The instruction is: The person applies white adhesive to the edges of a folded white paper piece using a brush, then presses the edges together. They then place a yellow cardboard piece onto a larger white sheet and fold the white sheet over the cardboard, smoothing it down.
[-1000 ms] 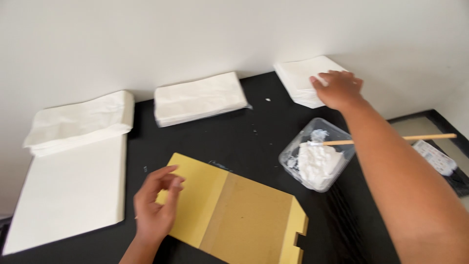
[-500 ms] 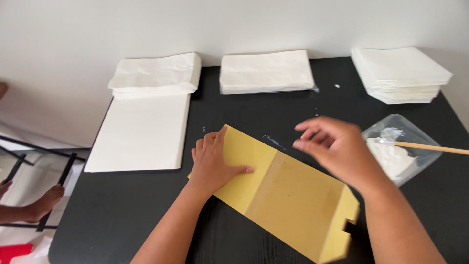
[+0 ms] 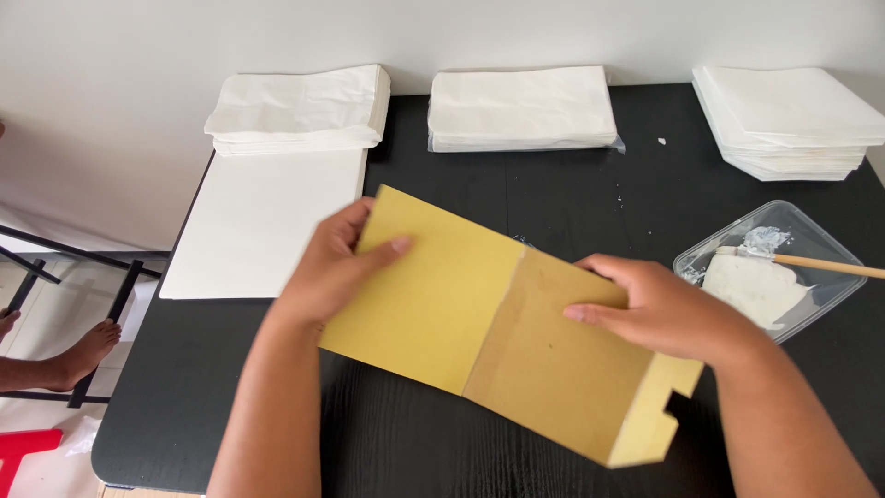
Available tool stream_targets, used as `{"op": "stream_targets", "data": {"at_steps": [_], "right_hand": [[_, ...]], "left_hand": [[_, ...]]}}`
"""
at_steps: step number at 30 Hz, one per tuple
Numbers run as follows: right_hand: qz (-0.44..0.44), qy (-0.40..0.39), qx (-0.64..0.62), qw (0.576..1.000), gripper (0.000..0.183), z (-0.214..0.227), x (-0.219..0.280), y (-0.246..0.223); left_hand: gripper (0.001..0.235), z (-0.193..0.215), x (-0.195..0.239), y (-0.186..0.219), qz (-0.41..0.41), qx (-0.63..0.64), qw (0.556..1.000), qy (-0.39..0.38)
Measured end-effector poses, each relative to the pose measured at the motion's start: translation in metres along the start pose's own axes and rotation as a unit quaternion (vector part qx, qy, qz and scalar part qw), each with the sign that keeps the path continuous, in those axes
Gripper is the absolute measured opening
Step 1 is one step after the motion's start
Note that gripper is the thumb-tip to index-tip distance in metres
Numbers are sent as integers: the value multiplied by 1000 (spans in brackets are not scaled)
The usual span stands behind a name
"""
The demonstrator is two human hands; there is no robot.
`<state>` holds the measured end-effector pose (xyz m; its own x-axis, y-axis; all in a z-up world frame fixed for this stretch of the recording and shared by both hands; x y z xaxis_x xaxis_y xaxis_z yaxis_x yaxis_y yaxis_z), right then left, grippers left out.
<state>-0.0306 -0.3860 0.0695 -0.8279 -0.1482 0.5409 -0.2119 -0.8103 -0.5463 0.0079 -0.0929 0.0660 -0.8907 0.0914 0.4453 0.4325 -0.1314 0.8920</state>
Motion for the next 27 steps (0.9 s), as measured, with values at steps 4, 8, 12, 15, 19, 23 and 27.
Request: {"op": "stream_targets", "data": {"at_steps": [4,8,12,15,19,23,27], "right_hand": [[121,121,-108,979,40,22,-2,19],[239,282,-350,861,64,39,-13,37],[236,239,-473,815,52,27,-33,49],[195,293,-468,811,31,29,-36,60],[203,348,-375,835,46,39,-33,59],[213,369,-352,834,68,31,-45,67],[287,320,-438,790,65,23,-58,65]], "left_hand": [[36,31,19,16,3,87,992,87],[42,47,22,18,-6,197,973,117],[48,40,17,8,19,226,965,134],[57,41,13,3,-26,140,988,63],[58,18,24,8,14,-107,992,-69],[56,4,27,-1,-42,-246,942,-223],[93,-3,36,-20,29,-211,907,-364]]}}
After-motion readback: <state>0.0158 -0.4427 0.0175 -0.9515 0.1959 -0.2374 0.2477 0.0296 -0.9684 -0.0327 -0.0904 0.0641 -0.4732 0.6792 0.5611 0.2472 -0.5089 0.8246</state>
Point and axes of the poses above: each hand's wrist, its own x-axis away from the middle knuckle, its own z-axis out of the back of the hand, y = z × x, the point moved 5 cm from there along -x, towards the middle knuckle, and after that the axes turned 12 degrees about z, right-handed, at the moved point
